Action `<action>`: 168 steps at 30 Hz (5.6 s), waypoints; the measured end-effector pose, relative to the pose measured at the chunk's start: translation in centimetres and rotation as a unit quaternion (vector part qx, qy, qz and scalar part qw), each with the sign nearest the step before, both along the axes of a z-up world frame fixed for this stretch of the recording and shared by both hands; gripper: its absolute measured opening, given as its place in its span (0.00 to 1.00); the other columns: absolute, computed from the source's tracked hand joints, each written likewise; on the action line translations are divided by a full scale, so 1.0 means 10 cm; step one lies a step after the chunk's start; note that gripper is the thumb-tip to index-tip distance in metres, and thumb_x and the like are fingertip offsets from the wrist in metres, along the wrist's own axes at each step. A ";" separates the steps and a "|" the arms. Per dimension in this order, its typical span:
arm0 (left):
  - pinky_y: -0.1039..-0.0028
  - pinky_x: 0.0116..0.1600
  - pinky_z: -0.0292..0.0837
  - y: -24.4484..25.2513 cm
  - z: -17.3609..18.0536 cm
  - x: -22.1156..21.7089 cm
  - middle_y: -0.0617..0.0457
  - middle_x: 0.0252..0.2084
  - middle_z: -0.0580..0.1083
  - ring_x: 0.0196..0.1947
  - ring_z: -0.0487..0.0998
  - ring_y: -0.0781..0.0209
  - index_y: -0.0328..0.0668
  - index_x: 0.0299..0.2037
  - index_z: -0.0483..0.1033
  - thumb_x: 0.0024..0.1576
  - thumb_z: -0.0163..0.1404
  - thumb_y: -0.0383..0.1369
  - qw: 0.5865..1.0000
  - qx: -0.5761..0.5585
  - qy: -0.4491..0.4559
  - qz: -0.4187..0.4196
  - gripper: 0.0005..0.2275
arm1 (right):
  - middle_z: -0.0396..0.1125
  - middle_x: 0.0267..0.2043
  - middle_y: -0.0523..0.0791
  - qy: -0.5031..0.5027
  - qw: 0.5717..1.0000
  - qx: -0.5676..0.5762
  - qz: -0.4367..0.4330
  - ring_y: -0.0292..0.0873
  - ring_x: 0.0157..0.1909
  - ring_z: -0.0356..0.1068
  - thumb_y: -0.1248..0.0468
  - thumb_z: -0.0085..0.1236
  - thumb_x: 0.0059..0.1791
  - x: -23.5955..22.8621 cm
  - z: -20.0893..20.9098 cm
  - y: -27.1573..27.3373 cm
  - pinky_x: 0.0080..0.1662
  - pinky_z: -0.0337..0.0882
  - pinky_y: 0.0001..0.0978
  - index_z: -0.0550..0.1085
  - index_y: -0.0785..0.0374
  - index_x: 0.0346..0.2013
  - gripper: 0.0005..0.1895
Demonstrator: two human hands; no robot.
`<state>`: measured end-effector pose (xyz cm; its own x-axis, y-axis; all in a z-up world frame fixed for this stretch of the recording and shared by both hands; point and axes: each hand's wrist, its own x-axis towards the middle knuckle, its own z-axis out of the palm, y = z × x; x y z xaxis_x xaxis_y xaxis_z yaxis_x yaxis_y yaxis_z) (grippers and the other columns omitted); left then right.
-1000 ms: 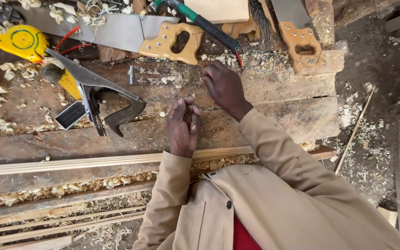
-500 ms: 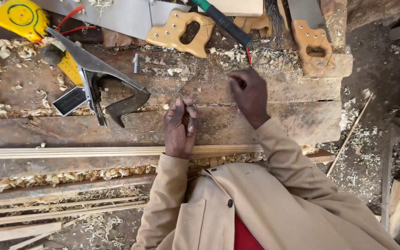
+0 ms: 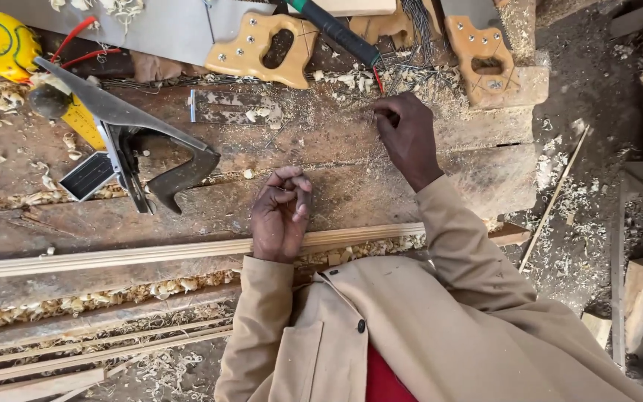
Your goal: The person measures and marks a thin wooden strip with a square and pencil, then saws it to length. They smooth the cut edge with a hand plane and hammer a nail into the strip to attach it to a larger wooden board.
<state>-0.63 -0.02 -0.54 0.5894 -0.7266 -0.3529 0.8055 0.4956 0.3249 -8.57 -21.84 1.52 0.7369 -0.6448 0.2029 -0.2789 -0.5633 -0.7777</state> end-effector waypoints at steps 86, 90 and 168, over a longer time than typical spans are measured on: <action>0.82 0.19 0.48 -0.26 0.26 -0.09 0.60 0.13 0.56 0.11 0.55 0.71 0.38 0.31 0.69 0.58 0.42 0.36 0.989 0.057 -0.133 -0.005 0.10 | 0.70 0.26 0.48 0.019 0.996 -0.085 0.006 0.41 0.27 0.68 0.68 0.54 0.45 0.38 0.18 0.18 0.33 0.69 0.34 0.74 0.65 0.28 0.03; 0.82 0.19 0.48 -0.28 0.27 -0.07 0.59 0.13 0.56 0.11 0.54 0.71 0.37 0.31 0.69 0.58 0.42 0.36 0.987 0.071 -0.143 -0.012 0.10 | 0.67 0.30 0.50 0.054 0.991 -0.116 0.049 0.42 0.29 0.66 0.70 0.53 0.43 0.46 0.04 0.17 0.34 0.67 0.31 0.74 0.67 0.31 0.04; 0.86 0.22 0.55 -0.27 0.24 -0.24 0.45 0.25 0.71 0.14 0.62 0.70 0.36 0.34 0.64 0.58 0.40 0.27 0.950 0.103 -0.292 0.043 0.03 | 0.62 0.33 0.49 0.079 0.967 -0.240 0.009 0.50 0.41 0.64 0.64 0.54 0.46 0.92 0.52 0.16 0.45 0.64 0.41 0.66 0.63 0.40 0.10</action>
<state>-3.07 -2.69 1.90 0.7819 -0.6187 -0.0759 0.4172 0.4289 0.8013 0.65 -20.20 6.68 0.7933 -0.4911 0.3600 -0.3599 -0.8550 -0.3733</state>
